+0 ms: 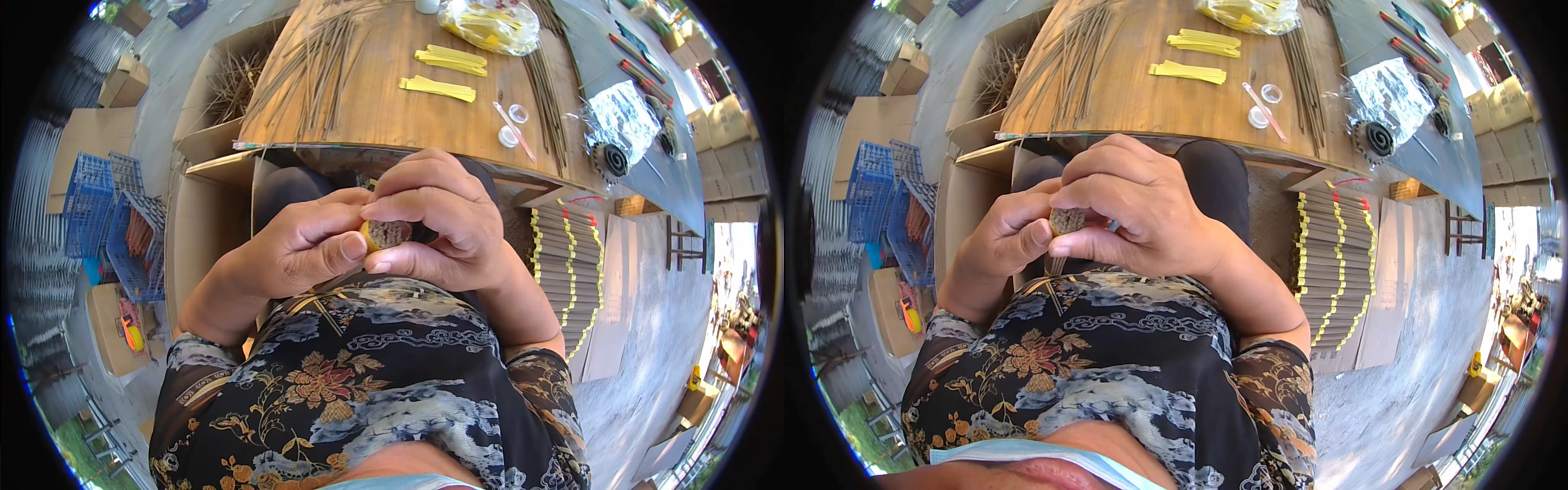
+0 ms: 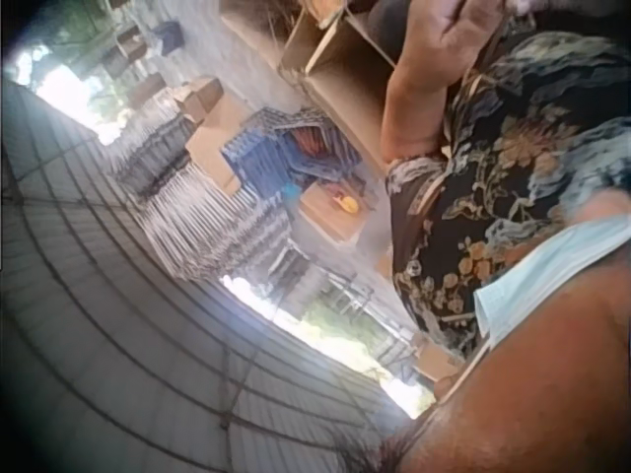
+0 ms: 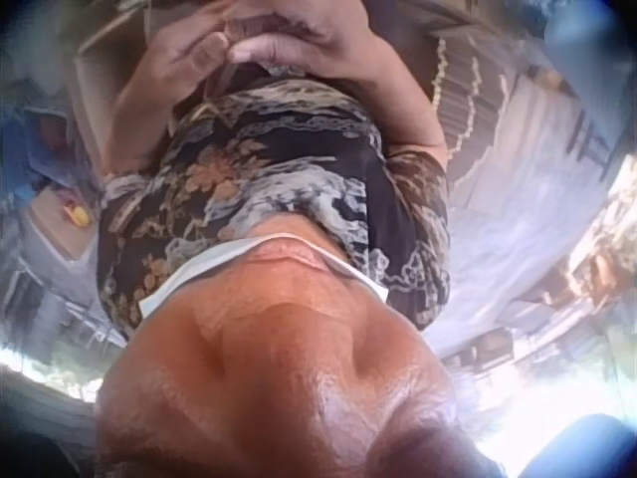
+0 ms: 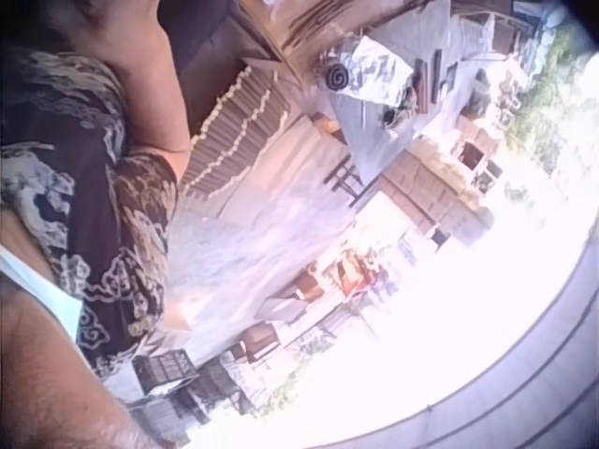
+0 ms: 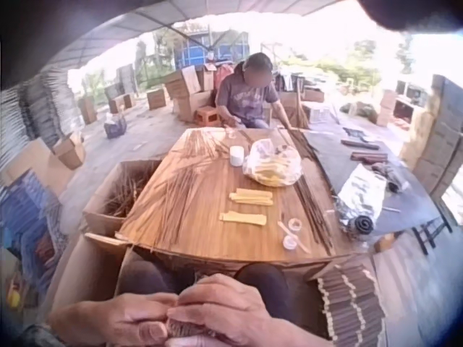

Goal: The person gathers thin sticks, aligns them into a bundle, and secures the bundle with a yellow rubber band. The person repeats this process multiple times, placing the finished bundles on the table.

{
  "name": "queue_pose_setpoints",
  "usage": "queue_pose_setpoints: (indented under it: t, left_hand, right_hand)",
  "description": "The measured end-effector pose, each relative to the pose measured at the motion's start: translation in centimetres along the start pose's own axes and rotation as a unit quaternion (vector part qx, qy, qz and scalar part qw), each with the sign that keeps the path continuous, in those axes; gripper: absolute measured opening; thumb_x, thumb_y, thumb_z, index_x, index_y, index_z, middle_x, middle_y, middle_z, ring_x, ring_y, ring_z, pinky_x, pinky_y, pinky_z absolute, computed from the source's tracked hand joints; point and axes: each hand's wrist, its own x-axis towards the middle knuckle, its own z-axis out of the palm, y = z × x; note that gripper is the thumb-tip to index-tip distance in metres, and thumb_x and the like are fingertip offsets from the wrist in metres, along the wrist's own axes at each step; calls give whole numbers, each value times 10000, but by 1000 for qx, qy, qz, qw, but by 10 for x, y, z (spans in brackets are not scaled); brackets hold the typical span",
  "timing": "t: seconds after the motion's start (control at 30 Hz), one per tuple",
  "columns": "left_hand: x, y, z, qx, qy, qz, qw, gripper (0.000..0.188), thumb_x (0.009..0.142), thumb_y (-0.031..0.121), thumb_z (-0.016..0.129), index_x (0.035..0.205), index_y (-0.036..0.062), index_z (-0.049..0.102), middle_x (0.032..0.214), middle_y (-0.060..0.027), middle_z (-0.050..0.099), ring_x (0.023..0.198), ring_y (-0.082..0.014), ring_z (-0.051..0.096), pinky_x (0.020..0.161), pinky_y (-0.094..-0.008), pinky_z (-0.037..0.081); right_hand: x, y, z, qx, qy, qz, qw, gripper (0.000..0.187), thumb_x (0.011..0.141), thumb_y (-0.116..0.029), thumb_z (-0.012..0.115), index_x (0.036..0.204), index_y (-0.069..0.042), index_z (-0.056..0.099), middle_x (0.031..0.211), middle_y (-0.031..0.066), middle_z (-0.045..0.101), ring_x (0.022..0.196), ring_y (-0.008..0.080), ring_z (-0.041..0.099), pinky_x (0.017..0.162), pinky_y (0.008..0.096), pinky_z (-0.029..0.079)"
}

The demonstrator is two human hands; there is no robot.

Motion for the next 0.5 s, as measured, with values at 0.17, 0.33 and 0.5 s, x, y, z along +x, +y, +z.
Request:
queue_pose_setpoints:
  t: [0.17, 0.33, 0.5]
  left_hand:
    - [2, -6, 5, -111, -18, -111, 987, 458, 883, 388, 483, 1008, -49, 541, 891, -81, 560, 808, -122, 526, 715, -225, 411]
    - [18, -2, 19, -217, 7, -122, 968, 361, 901, 354, 471, 963, 3, 530, 735, -7, 509, 617, -40, 454, 555, -155, 364]
    - [38, -16, 16, -173, 55, -107, 978, 329, 904, 334, 478, 939, 9, 517, 720, -11, 513, 584, -36, 435, 530, -151, 358]
  right_hand:
    - [-5, 2, -8, 9, 0, 19, 1000, 346, 643, -322, 742, 816, -63, 591, 818, 54, 562, 694, 208, 539, 580, 292, 445]
    - [-13, 9, -20, 26, -13, 53, 998, 378, 623, -267, 772, 851, -18, 604, 845, 103, 566, 745, 215, 556, 630, 284, 445]
    - [-17, 19, -38, 107, -32, 169, 979, 418, 666, -237, 753, 976, -15, 581, 964, 92, 558, 940, 197, 532, 814, 286, 412]
